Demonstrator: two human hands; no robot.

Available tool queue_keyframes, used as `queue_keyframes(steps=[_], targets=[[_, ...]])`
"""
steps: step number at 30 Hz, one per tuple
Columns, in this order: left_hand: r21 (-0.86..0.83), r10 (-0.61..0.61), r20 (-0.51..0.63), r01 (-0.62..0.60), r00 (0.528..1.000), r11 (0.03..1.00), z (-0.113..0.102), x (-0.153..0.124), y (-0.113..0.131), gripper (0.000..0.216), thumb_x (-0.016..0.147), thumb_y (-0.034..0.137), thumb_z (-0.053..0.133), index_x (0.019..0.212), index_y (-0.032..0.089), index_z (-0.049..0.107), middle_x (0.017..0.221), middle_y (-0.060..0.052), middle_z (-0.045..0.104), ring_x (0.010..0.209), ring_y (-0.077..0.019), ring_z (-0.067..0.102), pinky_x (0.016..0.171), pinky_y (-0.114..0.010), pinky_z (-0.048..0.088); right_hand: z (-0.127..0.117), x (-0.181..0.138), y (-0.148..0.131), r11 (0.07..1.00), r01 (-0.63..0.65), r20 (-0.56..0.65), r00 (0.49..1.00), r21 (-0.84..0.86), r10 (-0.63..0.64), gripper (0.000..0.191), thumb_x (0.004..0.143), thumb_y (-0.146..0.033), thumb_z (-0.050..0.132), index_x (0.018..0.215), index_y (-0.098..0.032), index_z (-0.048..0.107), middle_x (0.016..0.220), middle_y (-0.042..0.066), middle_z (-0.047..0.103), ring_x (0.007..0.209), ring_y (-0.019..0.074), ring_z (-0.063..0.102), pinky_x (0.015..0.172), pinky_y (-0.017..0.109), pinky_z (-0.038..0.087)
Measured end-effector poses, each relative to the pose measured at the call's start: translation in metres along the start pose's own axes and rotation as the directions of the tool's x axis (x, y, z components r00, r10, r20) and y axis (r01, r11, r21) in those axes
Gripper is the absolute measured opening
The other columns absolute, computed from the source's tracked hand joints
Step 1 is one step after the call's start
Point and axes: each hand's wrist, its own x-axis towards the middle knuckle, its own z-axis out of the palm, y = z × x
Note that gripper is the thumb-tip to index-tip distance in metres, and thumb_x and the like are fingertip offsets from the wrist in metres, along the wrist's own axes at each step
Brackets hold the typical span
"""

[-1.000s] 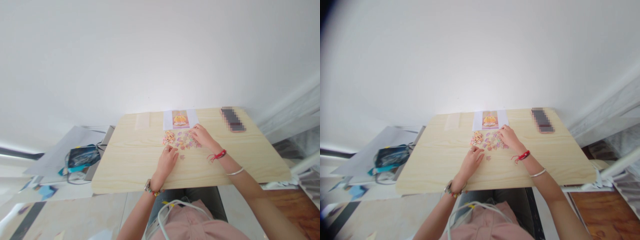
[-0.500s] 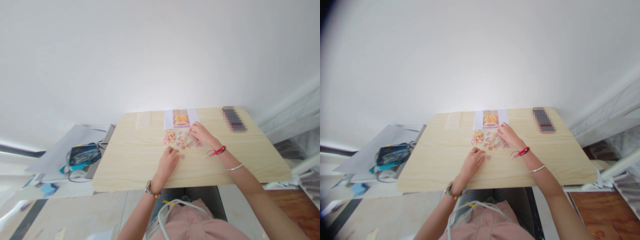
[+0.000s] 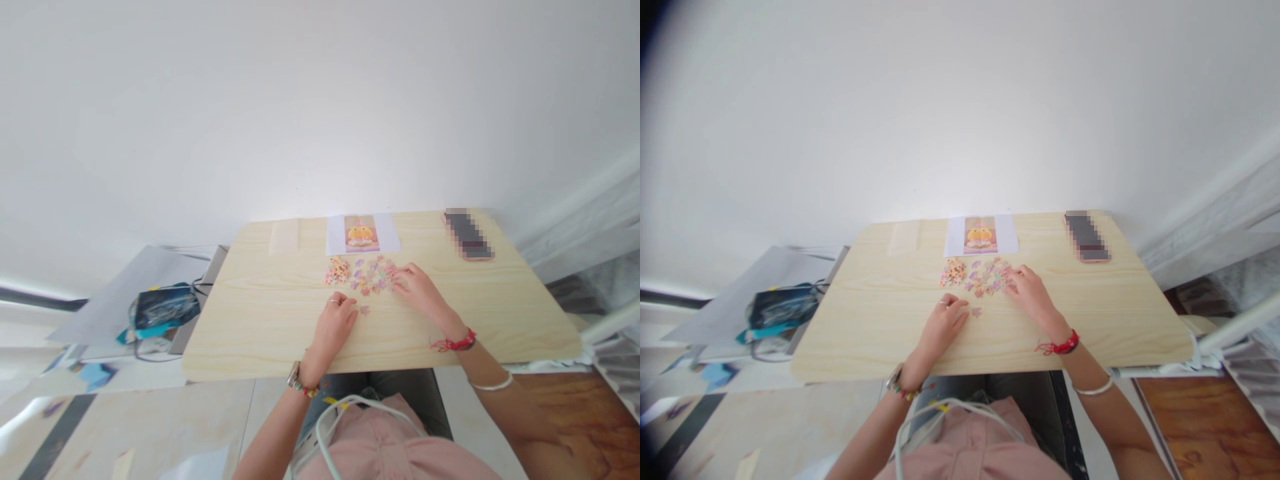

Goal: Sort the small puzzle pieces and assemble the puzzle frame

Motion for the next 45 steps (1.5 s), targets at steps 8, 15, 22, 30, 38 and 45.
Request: queue_keyframes(steps=[8,15,22,30,38,45], targets=[[0.089,0.007,0.017,-0.009,1.000,0.996,0.003,0.011,0.006,0.031,0.082,0.020,0.046,0.112,0.025,0.052,0.090,-0.004,0.046,0.079,-0.0149,0.050,0.071,-0.029,0.047,0.010,0.001,-0.001,0.993,-0.027,-0.042,0.999,-0.113,0.022,0.014,0.078,-0.019,0.049,0.083,-0.016,0.061,0.088,0.009,0.055,0.085,0.0207,0.052,0.077,0.034,0.042],[0.108,0.009,0.059,-0.015,0.998,0.994,0.002,0.015,0.012,0.037,0.082,0.022,0.047,0.118,0.029,0.048,0.085,-0.003,0.045,0.079,-0.0158,0.047,0.072,-0.028,0.046,0.003,-0.009,-0.007,0.996,0.048,-0.021,0.999,-0.074,-0.050,0.016,0.080,-0.019,0.047,0.087,-0.018,0.061,0.093,0.009,0.054,0.088,0.0199,0.052,0.078,0.033,0.042],[0.092,0.008,0.046,-0.012,0.999,0.996,0.005,0.014,0.012,0.037,0.082,0.024,0.047,0.119,0.029,0.047,0.087,-0.003,0.044,0.081,-0.0157,0.047,0.073,-0.028,0.046,0.016,-0.013,-0.013,0.984,-0.003,-0.078,0.997,-0.177,-0.011,0.010,0.078,-0.021,0.050,0.078,-0.017,0.059,0.093,0.010,0.055,0.092,0.0226,0.050,0.080,0.036,0.041],[0.082,0.023,0.015,-0.025,1.000,0.996,0.003,0.009,0.010,0.028,0.083,0.028,0.047,0.110,0.024,0.054,0.089,-0.004,0.046,0.080,-0.0158,0.049,0.073,-0.029,0.046,0.017,-0.012,-0.015,0.987,-0.035,-0.080,0.997,-0.157,0.022,0.008,0.075,-0.014,0.047,0.072,-0.017,0.055,0.089,0.009,0.055,0.087,0.0212,0.052,0.076,0.033,0.041],[0.054,0.031,0.048,-0.033,0.998,0.998,0.003,0.002,0.012,0.017,0.084,0.026,0.044,0.089,0.018,0.059,0.090,-0.006,0.048,0.081,-0.0154,0.049,0.073,-0.029,0.046,0.016,-0.014,-0.016,0.988,-0.043,-0.049,0.998,-0.149,0.036,0.006,0.077,-0.019,0.050,0.076,-0.017,0.055,0.094,0.010,0.055,0.093,0.0226,0.051,0.080,0.035,0.040],[-0.018,-0.052,0.096,0.054,0.994,0.998,0.005,0.006,0.016,0.018,0.083,0.025,0.043,0.085,0.017,0.059,0.090,-0.005,0.050,0.082,-0.0152,0.049,0.077,-0.028,0.042,0.015,-0.010,-0.012,0.987,-0.018,-0.039,0.999,-0.163,0.011,0.007,0.078,-0.018,0.050,0.074,-0.016,0.054,0.095,0.010,0.054,0.094,0.0231,0.050,0.079,0.036,0.039]])
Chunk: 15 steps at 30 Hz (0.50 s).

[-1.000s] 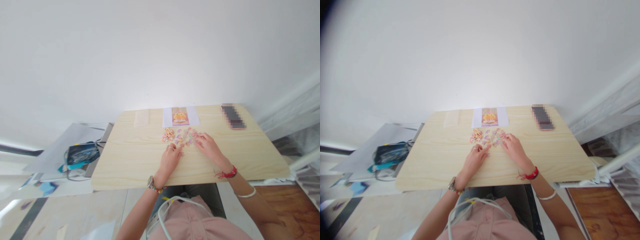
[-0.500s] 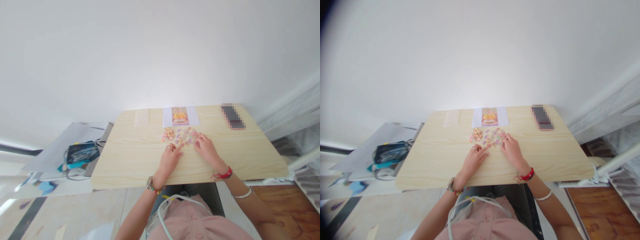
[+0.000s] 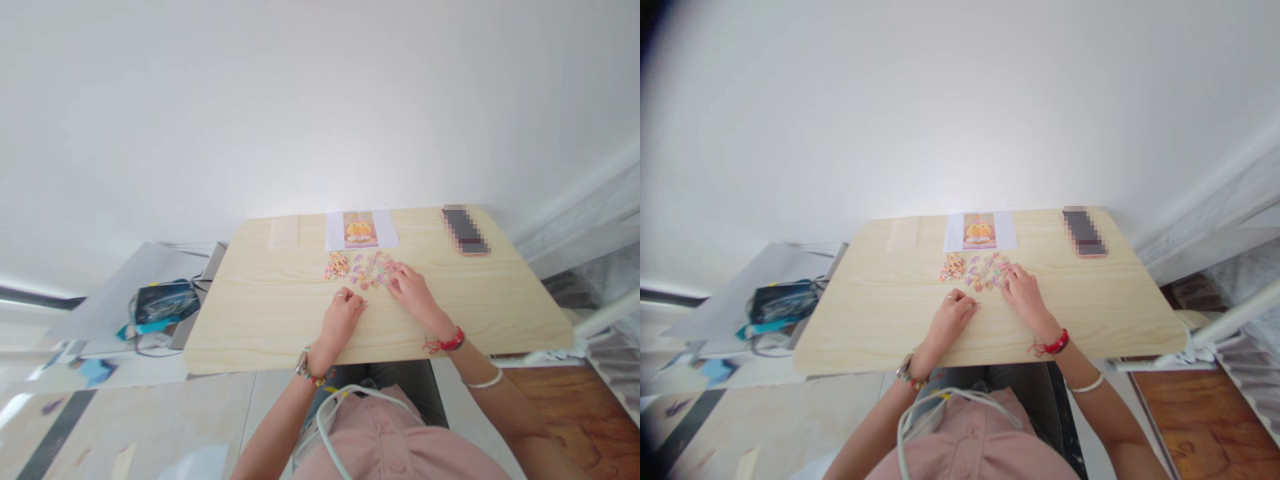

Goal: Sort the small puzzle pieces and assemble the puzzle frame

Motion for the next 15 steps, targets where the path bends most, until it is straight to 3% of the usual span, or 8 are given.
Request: queue_keyframes(steps=[8,15], targets=[[-0.072,-0.018,0.009,0.019,1.000,0.997,-0.001,0.000,-0.002,0.017,0.082,0.022,0.045,0.087,0.016,0.060,0.089,-0.006,0.049,0.083,-0.0152,0.048,0.078,-0.027,0.041,-0.011,-0.011,-0.025,0.963,0.239,0.114,0.961,0.127,-0.253,0.003,0.078,-0.018,0.052,0.079,-0.017,0.055,0.083,0.006,0.053,0.083,0.0185,0.051,0.077,0.032,0.039],[-0.063,-0.002,0.004,0.003,1.000,0.998,0.000,-0.001,-0.003,0.016,0.080,0.018,0.046,0.088,0.016,0.060,0.089,-0.005,0.049,0.082,-0.0146,0.049,0.078,-0.027,0.042,-0.005,-0.007,-0.033,0.967,0.225,0.194,0.950,0.121,-0.246,0.007,0.079,-0.020,0.054,0.075,-0.016,0.057,0.082,0.005,0.053,0.084,0.0187,0.050,0.080,0.035,0.035]])
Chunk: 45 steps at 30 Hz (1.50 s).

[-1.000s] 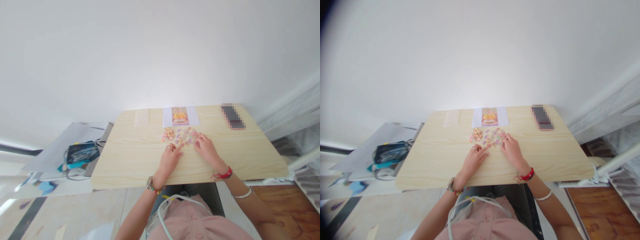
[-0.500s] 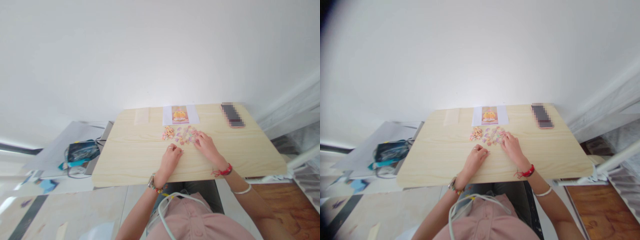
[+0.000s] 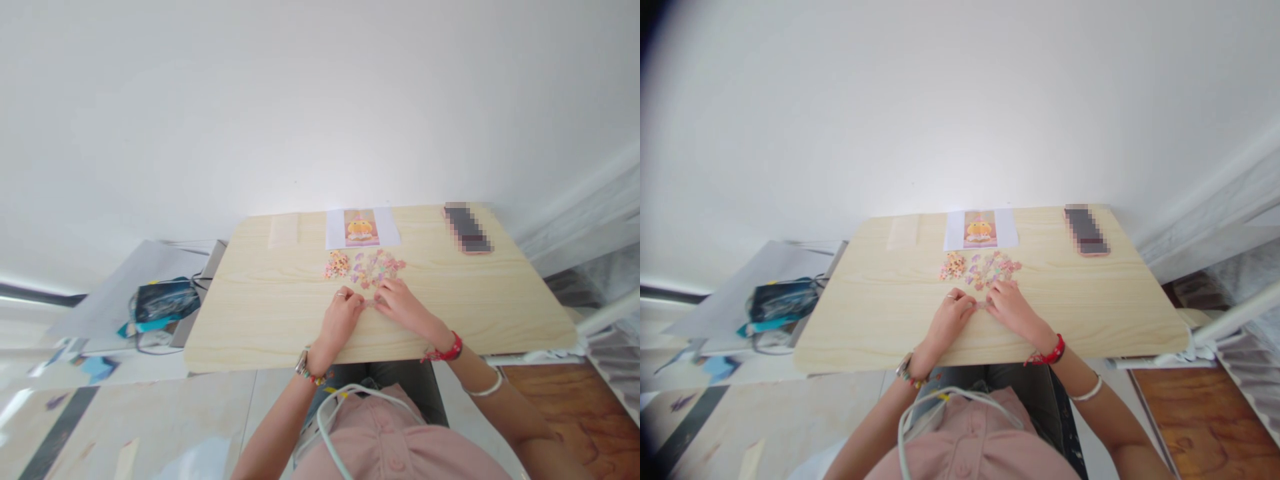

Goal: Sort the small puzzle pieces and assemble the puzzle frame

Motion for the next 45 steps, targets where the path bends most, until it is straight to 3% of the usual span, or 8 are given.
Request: queue_keyframes(steps=[6,12,19,24,31,38,45], targets=[[0.035,0.011,-0.010,-0.011,1.000,0.999,0.000,-0.001,0.001,0.017,0.081,0.018,0.046,0.090,0.018,0.060,0.089,-0.005,0.049,0.083,-0.0146,0.049,0.076,-0.027,0.042,0.002,0.002,0.003,0.999,-0.038,0.009,0.999,0.038,0.038,0.005,0.076,-0.021,0.059,0.075,-0.016,0.059,0.085,0.006,0.056,0.085,0.0194,0.052,0.079,0.036,0.035],[0.201,0.135,0.048,-0.142,0.990,0.969,0.002,-0.005,0.001,0.023,0.083,0.016,0.043,0.098,0.025,0.058,0.093,-0.003,0.047,0.087,-0.0147,0.046,0.073,-0.024,0.043,0.006,0.005,0.007,0.980,-0.098,-0.025,0.994,0.171,0.103,0.005,0.071,-0.021,0.064,0.070,-0.017,0.062,0.077,0.003,0.058,0.077,0.0170,0.054,0.076,0.033,0.037],[0.325,0.166,0.078,-0.183,0.983,0.928,0.004,-0.008,0.004,0.020,0.084,0.016,0.043,0.096,0.024,0.058,0.091,-0.003,0.048,0.085,-0.0149,0.045,0.074,-0.024,0.044,0.010,0.000,0.004,0.970,-0.100,-0.074,0.990,0.224,0.119,0.005,0.073,-0.018,0.062,0.067,-0.018,0.062,0.076,0.003,0.058,0.074,0.0165,0.054,0.074,0.032,0.040],[0.280,0.157,0.063,-0.168,0.986,0.945,0.005,-0.006,0.003,0.022,0.085,0.016,0.041,0.097,0.023,0.058,0.092,-0.004,0.048,0.084,-0.0145,0.047,0.073,-0.024,0.044,0.006,-0.010,0.008,0.971,-0.069,-0.143,0.984,0.227,0.104,0.011,0.079,-0.018,0.052,0.078,-0.019,0.063,0.081,0.005,0.058,0.080,0.0175,0.055,0.080,0.034,0.041],[0.196,0.153,-0.079,-0.135,0.985,0.971,0.002,-0.005,-0.005,0.024,0.085,0.018,0.038,0.099,0.020,0.058,0.092,-0.005,0.049,0.083,-0.0144,0.049,0.073,-0.026,0.046,-0.014,-0.023,0.039,0.946,-0.218,-0.261,0.924,0.238,0.279,0.015,0.081,-0.020,0.048,0.083,-0.019,0.063,0.084,0.005,0.059,0.081,0.0171,0.056,0.076,0.031,0.044],[0.186,0.131,-0.146,-0.103,0.981,0.977,-0.009,-0.002,-0.012,0.023,0.085,0.018,0.039,0.098,0.018,0.058,0.090,-0.006,0.051,0.080,-0.0145,0.051,0.072,-0.027,0.047,-0.016,-0.011,0.043,0.949,-0.235,-0.230,0.932,0.211,0.282,0.015,0.080,-0.019,0.048,0.077,-0.019,0.063,0.083,0.005,0.058,0.082,0.0173,0.055,0.078,0.031,0.043],[0.196,0.106,-0.139,-0.078,0.985,0.977,-0.012,-0.003,-0.013,0.022,0.084,0.017,0.041,0.096,0.018,0.059,0.089,-0.006,0.051,0.081,-0.0142,0.051,0.074,-0.027,0.047,-0.006,0.006,0.026,0.980,-0.150,-0.146,0.975,0.134,0.169,0.012,0.078,-0.020,0.052,0.085,-0.018,0.063,0.087,0.006,0.057,0.088,0.0191,0.053,0.080,0.033,0.042]])
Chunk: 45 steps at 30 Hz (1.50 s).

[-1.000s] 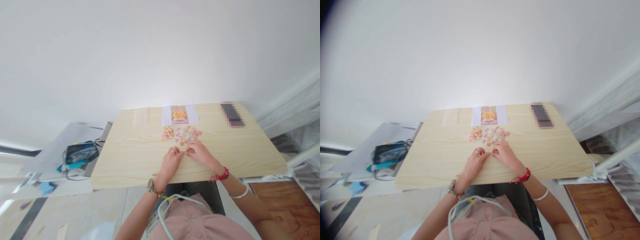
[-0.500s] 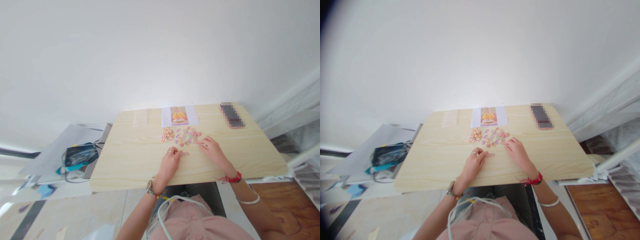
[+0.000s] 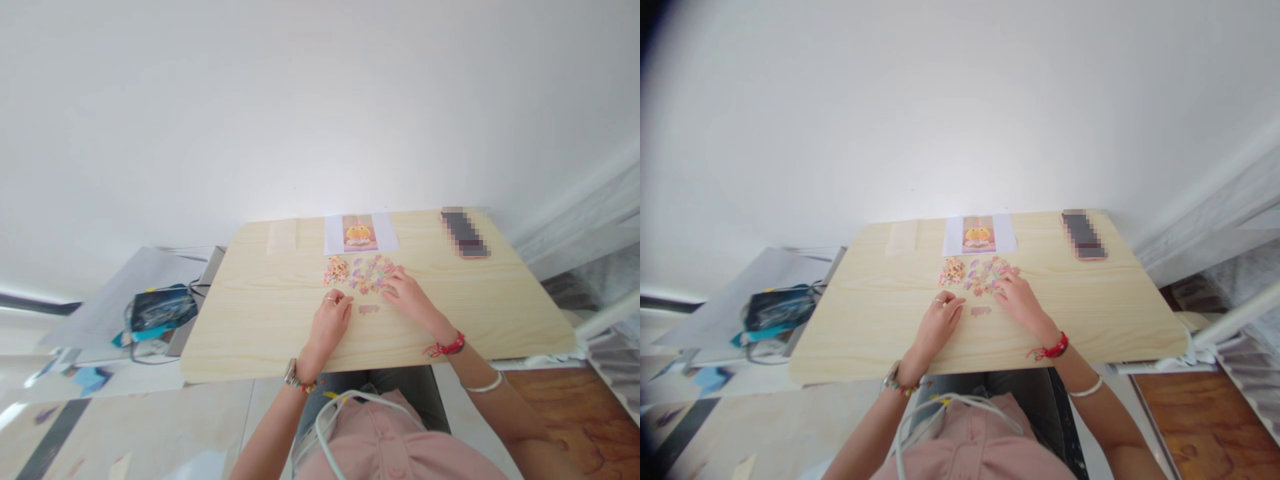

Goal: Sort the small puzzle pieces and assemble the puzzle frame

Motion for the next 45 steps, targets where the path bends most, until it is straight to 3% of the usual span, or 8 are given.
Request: queue_keyframes(steps=[6,20,32,39,45], targets=[[-0.017,0.002,0.001,-0.002,1.000,1.000,0.001,0.000,0.002,0.021,0.084,0.017,0.041,0.095,0.018,0.059,0.088,-0.006,0.051,0.080,-0.0145,0.051,0.073,-0.027,0.047,0.009,0.005,-0.014,0.999,0.010,0.024,1.000,-0.052,-0.009,0.011,0.077,-0.020,0.054,0.085,-0.015,0.061,0.087,0.008,0.056,0.085,0.0197,0.054,0.078,0.033,0.043],[-0.054,-0.018,0.033,0.020,0.999,0.998,0.002,0.002,0.004,0.020,0.082,0.016,0.041,0.090,0.019,0.060,0.090,-0.006,0.052,0.081,-0.0145,0.051,0.074,-0.027,0.047,-0.007,0.006,0.000,1.000,-0.015,-0.059,0.998,-0.022,0.013,0.015,0.079,-0.017,0.050,0.086,-0.018,0.063,0.089,0.008,0.057,0.088,0.0190,0.054,0.079,0.033,0.043],[-0.020,-0.016,0.014,0.016,1.000,1.000,0.003,0.000,-0.001,0.022,0.083,0.018,0.041,0.095,0.018,0.059,0.092,-0.007,0.052,0.082,-0.0150,0.051,0.075,-0.029,0.047,-0.027,0.005,0.055,0.988,-0.148,-0.126,0.982,-0.051,0.141,0.015,0.079,-0.020,0.049,0.081,-0.018,0.064,0.080,0.005,0.056,0.077,0.0169,0.055,0.075,0.030,0.043],[-0.008,-0.008,0.002,0.008,1.000,1.000,0.000,0.003,0.001,0.021,0.083,0.018,0.041,0.094,0.018,0.059,0.091,-0.007,0.052,0.081,-0.0150,0.051,0.073,-0.028,0.048,-0.018,-0.019,0.035,0.994,-0.104,-0.050,0.993,0.028,0.105,0.015,0.076,-0.026,0.054,0.089,-0.020,0.061,0.089,0.005,0.055,0.084,0.0179,0.055,0.079,0.032,0.043],[0.011,-0.013,0.012,0.013,1.000,1.000,-0.002,0.002,0.001,0.021,0.083,0.017,0.042,0.094,0.018,0.059,0.091,-0.006,0.051,0.082,-0.0151,0.052,0.074,-0.028,0.047,-0.006,-0.022,0.028,0.995,-0.096,-0.042,0.995,-0.010,0.095,0.007,0.077,-0.021,0.051,0.080,-0.018,0.057,0.087,0.006,0.053,0.084,0.0189,0.053,0.078,0.034,0.043]])
